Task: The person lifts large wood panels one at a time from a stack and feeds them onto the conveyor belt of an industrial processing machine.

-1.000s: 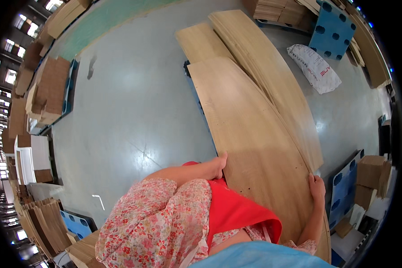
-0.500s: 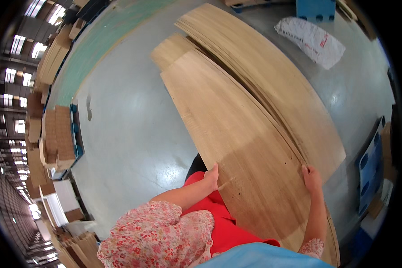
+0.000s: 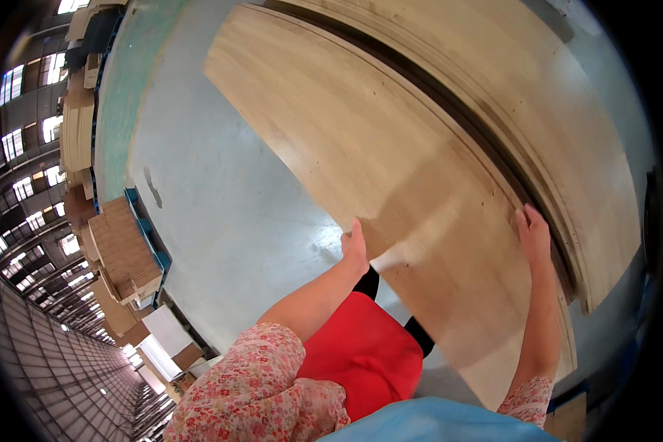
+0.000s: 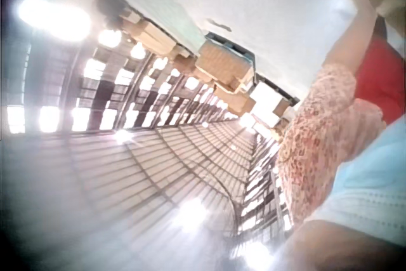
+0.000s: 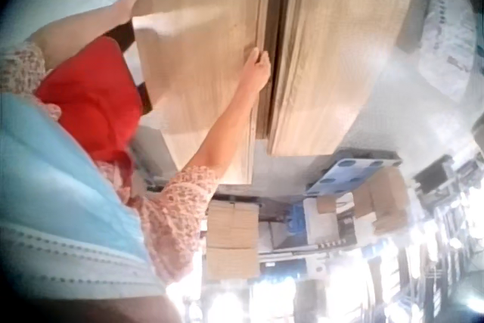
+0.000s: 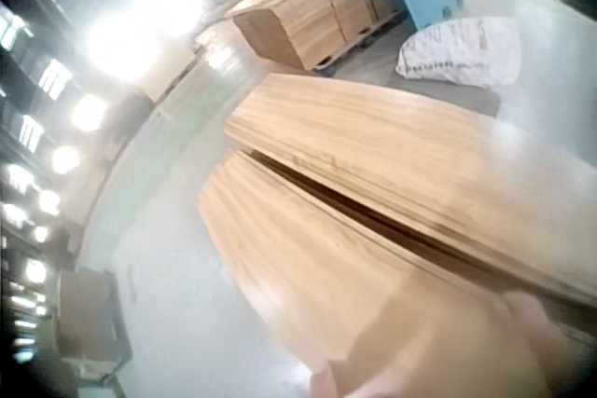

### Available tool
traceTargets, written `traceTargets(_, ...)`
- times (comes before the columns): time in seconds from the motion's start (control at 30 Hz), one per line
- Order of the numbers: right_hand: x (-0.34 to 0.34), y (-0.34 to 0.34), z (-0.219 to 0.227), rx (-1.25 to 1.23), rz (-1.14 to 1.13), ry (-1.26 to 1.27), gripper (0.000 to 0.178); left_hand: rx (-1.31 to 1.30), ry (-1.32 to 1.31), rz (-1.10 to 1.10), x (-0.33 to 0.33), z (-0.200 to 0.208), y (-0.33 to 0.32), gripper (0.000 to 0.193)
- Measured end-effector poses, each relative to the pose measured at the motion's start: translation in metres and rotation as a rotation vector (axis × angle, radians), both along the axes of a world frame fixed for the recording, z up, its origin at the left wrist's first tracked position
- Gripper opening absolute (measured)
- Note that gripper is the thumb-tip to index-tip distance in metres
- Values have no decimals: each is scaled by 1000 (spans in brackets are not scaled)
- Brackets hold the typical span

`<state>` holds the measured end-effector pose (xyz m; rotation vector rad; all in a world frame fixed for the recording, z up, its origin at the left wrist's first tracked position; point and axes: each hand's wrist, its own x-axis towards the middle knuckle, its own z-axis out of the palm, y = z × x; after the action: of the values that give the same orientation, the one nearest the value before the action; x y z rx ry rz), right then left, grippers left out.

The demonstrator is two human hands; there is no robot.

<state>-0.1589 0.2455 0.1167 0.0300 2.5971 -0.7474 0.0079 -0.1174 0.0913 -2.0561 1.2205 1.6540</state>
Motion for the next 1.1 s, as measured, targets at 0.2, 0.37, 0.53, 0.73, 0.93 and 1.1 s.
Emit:
traceTargets(0.2,24,-29,-91,248,37,-89,53,95,-85,-198,-24,-58,24,88)
traceTargets(0.37,92,-69,-73,343,123,-161,46,297,144,-229,-17,-108,15,54)
traceTargets(0.53,217,-51,-68,247,-444,-18,53,-736,-34,-1017,-59,-82,-6,56)
traceTargets(0.73,325,-44,-68,-61,-1928,-216,69,-994,835,-1976,-161,-14,115,44)
traceTargets(0.93,323,-25,-107,-1252,-2529,27,70,-802,1154,-2311,-226,-45,241,52)
traceTargets(1.1,297,-17,-103,-1308,-2632,-22,70,-879,832,-2489,-247,-78,259,59)
